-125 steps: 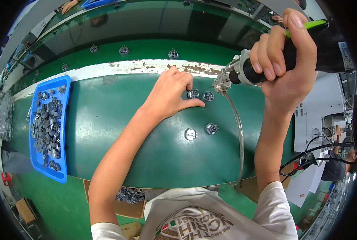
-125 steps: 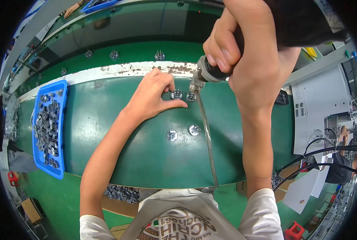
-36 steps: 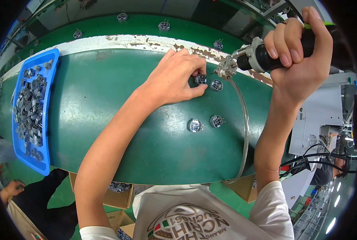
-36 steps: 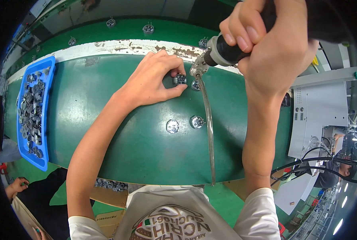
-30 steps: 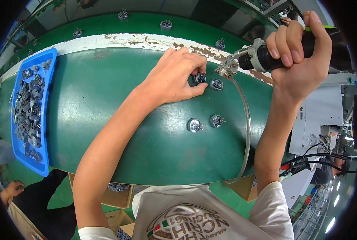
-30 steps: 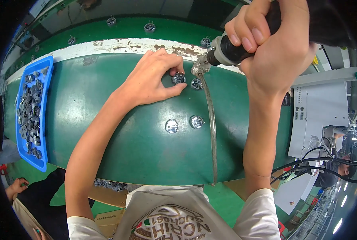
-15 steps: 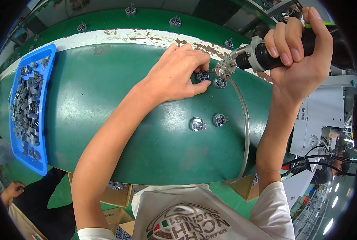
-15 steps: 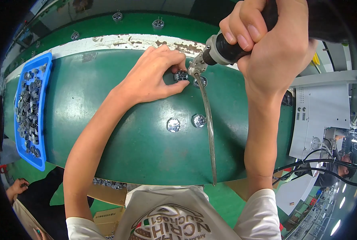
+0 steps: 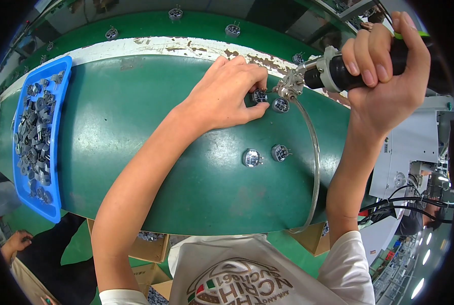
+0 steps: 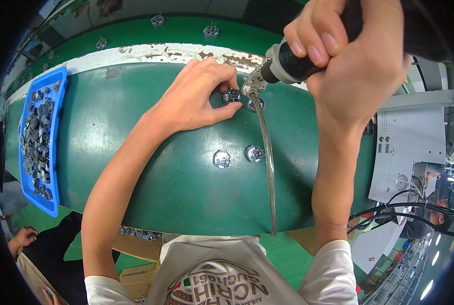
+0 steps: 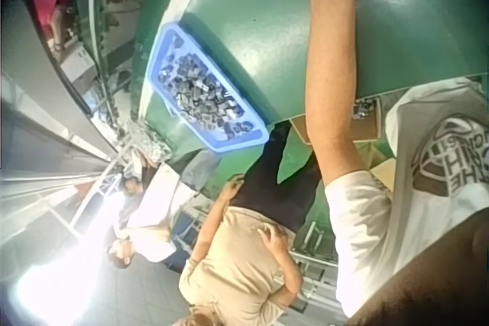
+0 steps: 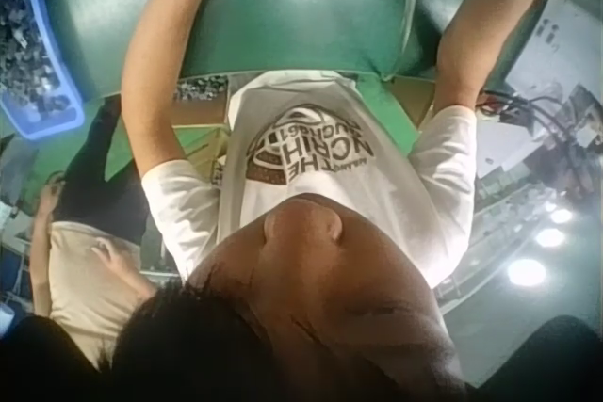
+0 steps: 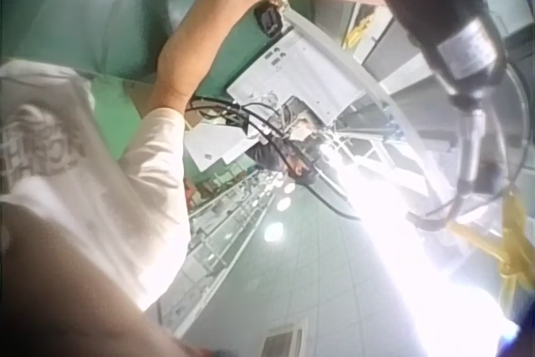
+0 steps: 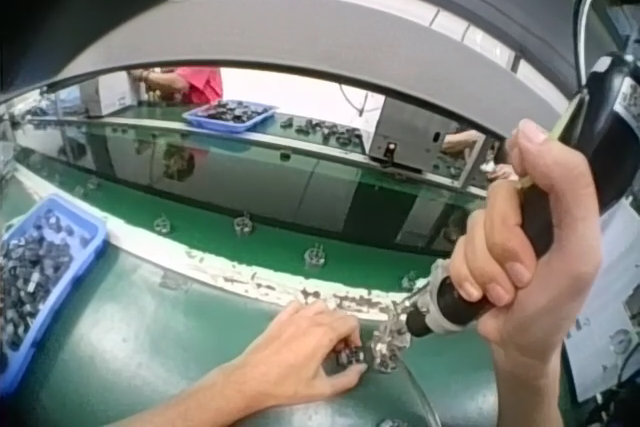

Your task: The person assembles small circular metal components using an electric screwdriver at a factory workstation.

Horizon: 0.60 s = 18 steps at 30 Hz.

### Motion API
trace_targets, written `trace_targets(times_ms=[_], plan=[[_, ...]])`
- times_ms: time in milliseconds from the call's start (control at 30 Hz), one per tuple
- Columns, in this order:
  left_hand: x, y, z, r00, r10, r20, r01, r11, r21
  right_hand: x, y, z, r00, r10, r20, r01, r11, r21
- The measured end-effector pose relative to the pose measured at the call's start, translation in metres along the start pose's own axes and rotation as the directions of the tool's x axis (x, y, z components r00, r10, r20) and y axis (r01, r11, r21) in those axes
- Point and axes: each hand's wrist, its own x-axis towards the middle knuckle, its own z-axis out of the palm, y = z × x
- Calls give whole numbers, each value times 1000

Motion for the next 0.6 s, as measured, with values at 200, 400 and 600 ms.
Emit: trace_targets(times_ms=[200, 400, 600], plan=[[4, 5, -2, 998, 0, -60, -7, 994, -113, -6, -32, 17, 975, -79, -209, 59, 993, -101], [7, 6, -4, 979, 121, -165, -158, 959, -236, -11, -46, 18, 980, -139, -144, 128, 989, -81], [6, 12, -3, 973, 114, -200, -168, 945, -282, -12, -60, 15, 985, -125, -122, 117, 991, -71]])
